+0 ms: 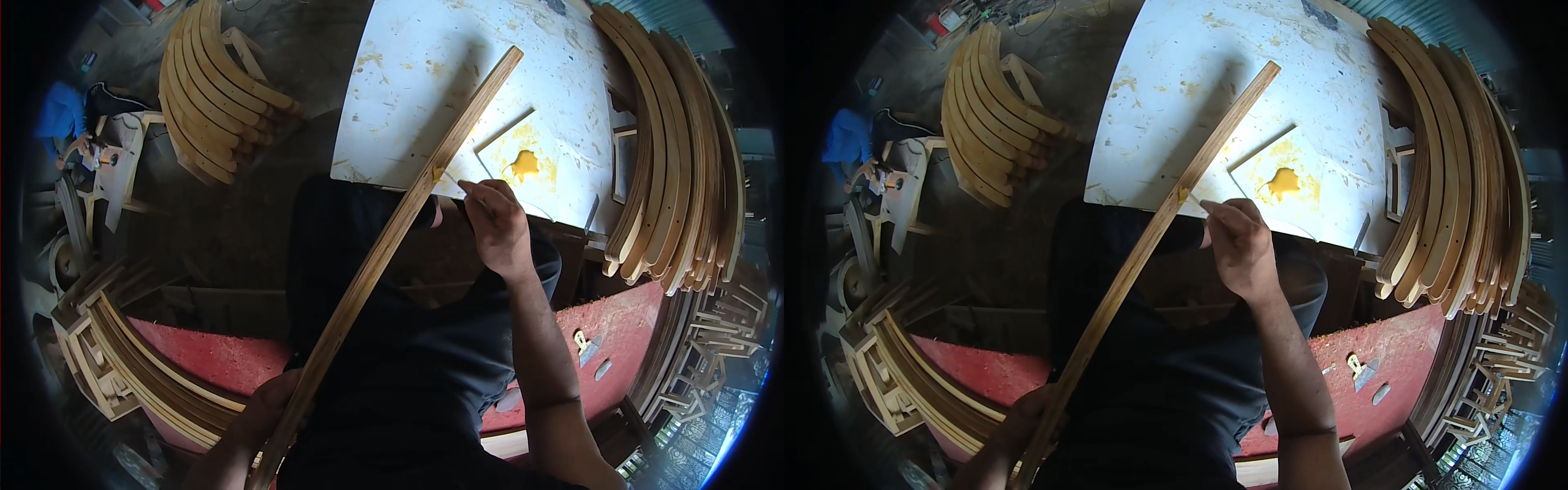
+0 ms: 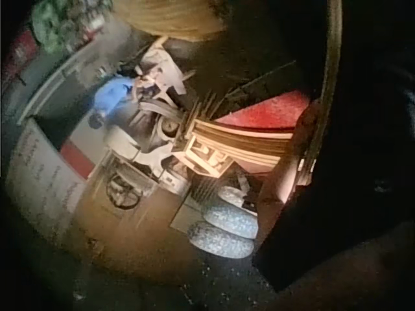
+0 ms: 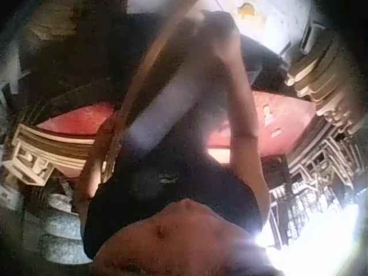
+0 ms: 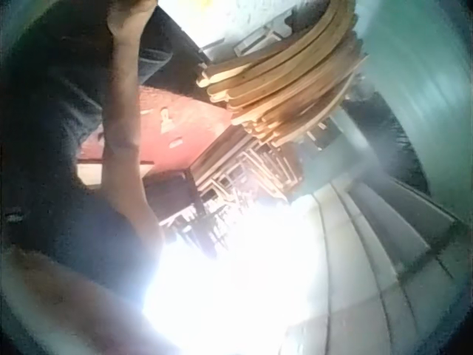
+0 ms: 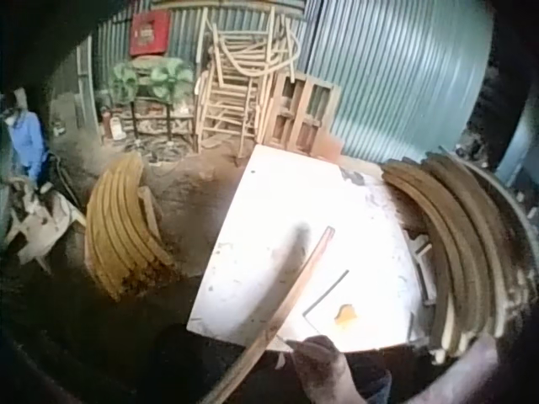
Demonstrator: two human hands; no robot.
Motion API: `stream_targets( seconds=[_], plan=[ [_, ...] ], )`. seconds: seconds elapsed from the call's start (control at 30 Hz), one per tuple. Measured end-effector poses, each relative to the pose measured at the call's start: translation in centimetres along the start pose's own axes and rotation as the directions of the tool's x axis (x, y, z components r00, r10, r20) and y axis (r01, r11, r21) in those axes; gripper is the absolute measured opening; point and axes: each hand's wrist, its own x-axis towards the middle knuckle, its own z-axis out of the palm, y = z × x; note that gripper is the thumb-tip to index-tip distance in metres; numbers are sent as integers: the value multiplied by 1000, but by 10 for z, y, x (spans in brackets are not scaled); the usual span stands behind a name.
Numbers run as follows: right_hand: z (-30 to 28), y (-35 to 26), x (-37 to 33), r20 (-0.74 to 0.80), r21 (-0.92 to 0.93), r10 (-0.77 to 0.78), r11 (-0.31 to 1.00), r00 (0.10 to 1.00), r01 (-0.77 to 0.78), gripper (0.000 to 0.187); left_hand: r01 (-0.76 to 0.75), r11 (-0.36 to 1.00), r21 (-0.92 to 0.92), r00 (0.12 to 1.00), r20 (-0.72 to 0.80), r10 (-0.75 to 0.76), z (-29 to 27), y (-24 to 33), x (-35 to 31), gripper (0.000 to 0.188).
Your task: Applying glue to the edges of curved wooden furniture components using a small brush.
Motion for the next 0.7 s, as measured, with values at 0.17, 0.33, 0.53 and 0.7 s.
stream_targets(
  seconds=[0.17,0.33,0.53,0.7],
  plan=[
    [21,24,11,-72,42,27,999,997,-24,26,20,1000,17,999,-35,-19,5,5,-1,53],
    [26,25,8,-51,-213,-190,961,981,175,26,1,999,37,999,-47,1,3,-2,1,55],
    [15,6,-13,122,-334,-197,915,973,227,26,-17,1000,25,1000,-24,18,0,-5,2,54],
    [19,10,-21,179,374,321,852,930,-366,22,-36,999,14,999,-18,36,-3,-10,4,51]
  ],
)
